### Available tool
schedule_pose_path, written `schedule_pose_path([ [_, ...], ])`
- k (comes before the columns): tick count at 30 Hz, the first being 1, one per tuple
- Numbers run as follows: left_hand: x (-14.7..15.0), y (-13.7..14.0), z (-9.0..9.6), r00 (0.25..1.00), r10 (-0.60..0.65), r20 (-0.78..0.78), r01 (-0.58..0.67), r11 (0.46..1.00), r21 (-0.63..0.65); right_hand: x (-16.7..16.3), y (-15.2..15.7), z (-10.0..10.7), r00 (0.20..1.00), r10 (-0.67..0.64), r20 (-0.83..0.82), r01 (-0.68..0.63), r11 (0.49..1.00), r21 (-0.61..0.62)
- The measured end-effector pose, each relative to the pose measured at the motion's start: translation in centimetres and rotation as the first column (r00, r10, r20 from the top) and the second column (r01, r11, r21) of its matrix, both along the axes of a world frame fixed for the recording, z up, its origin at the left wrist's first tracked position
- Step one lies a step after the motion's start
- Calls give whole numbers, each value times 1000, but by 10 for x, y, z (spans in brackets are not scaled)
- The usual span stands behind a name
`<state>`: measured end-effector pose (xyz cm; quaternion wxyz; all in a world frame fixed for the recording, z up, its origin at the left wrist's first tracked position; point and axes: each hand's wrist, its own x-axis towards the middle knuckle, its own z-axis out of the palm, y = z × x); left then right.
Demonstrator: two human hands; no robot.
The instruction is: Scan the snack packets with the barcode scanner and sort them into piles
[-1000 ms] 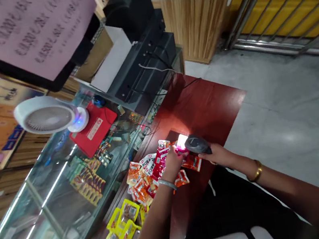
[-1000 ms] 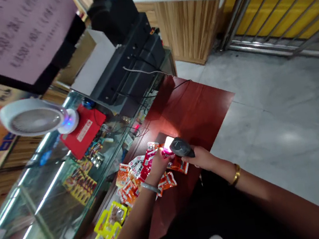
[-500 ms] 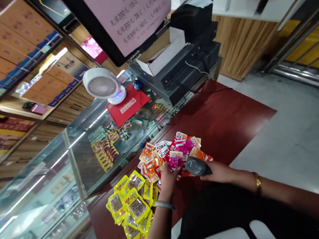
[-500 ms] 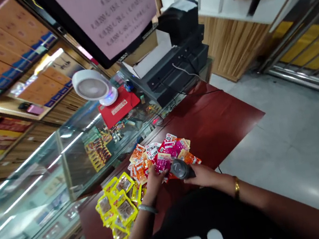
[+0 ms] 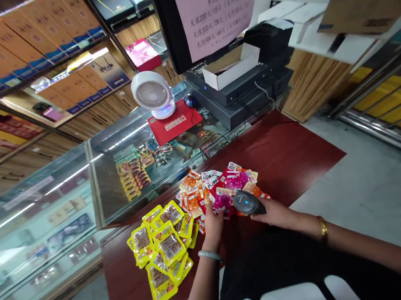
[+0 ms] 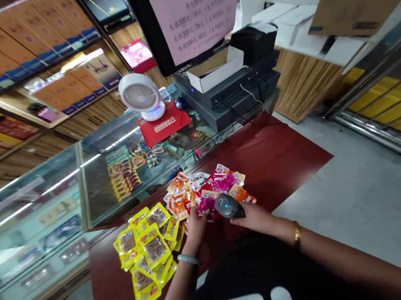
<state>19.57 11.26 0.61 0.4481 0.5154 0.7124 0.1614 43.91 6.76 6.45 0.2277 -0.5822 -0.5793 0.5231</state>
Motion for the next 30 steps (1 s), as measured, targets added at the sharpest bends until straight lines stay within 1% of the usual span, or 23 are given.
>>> schedule_pose_path([
  [2,-12,0,-1,999,-40,2,40,998,46,-2,-11,3,999,-30,33,30,999,-12],
  [3,-18,1,0,997,-67,-27,69,994,86,-3,-16,4,998,-46,43,47,999,-22],
  [4,-22,2,1,993,-82,-88,94,985,144,-3,-22,5,997,-63,51,65,997,-31],
  [5,-25,3,3,982,-82,-170,118,969,217,-3,-27,6,995,-79,58,81,996,-37],
  [7,-24,6,8,941,-48,-334,176,914,364,-4,-35,6,992,-104,68,107,993,-43],
  [9,-14,8,12,905,-57,-422,260,859,441,-4,-40,5,991,-110,78,115,991,-64],
  [10,-6,9,14,892,-94,-441,309,839,447,-4,-41,5,990,-113,85,120,989,-82],
  [12,14,14,14,863,-179,-472,403,807,431,-4,-41,4,988,-121,97,130,987,-99],
  [14,36,21,13,828,-238,-508,465,798,383,-2,-38,5,986,-132,105,141,987,-78],
  [16,58,31,11,797,-290,-530,496,815,300,3,-34,6,986,-121,112,128,990,-55],
  [20,88,54,10,770,-362,-526,487,866,116,21,-24,7,993,-63,95,68,996,-54],
  [22,96,63,12,768,-360,-529,458,887,61,34,-19,6,997,-46,66,48,998,-33],
  [25,101,70,15,773,-319,-548,412,910,51,52,-13,3,999,-28,40,29,999,-20],
  [30,98,77,21,789,-301,-536,356,934,-1,78,-1,1,1000,-28,-8,27,996,-80],
])
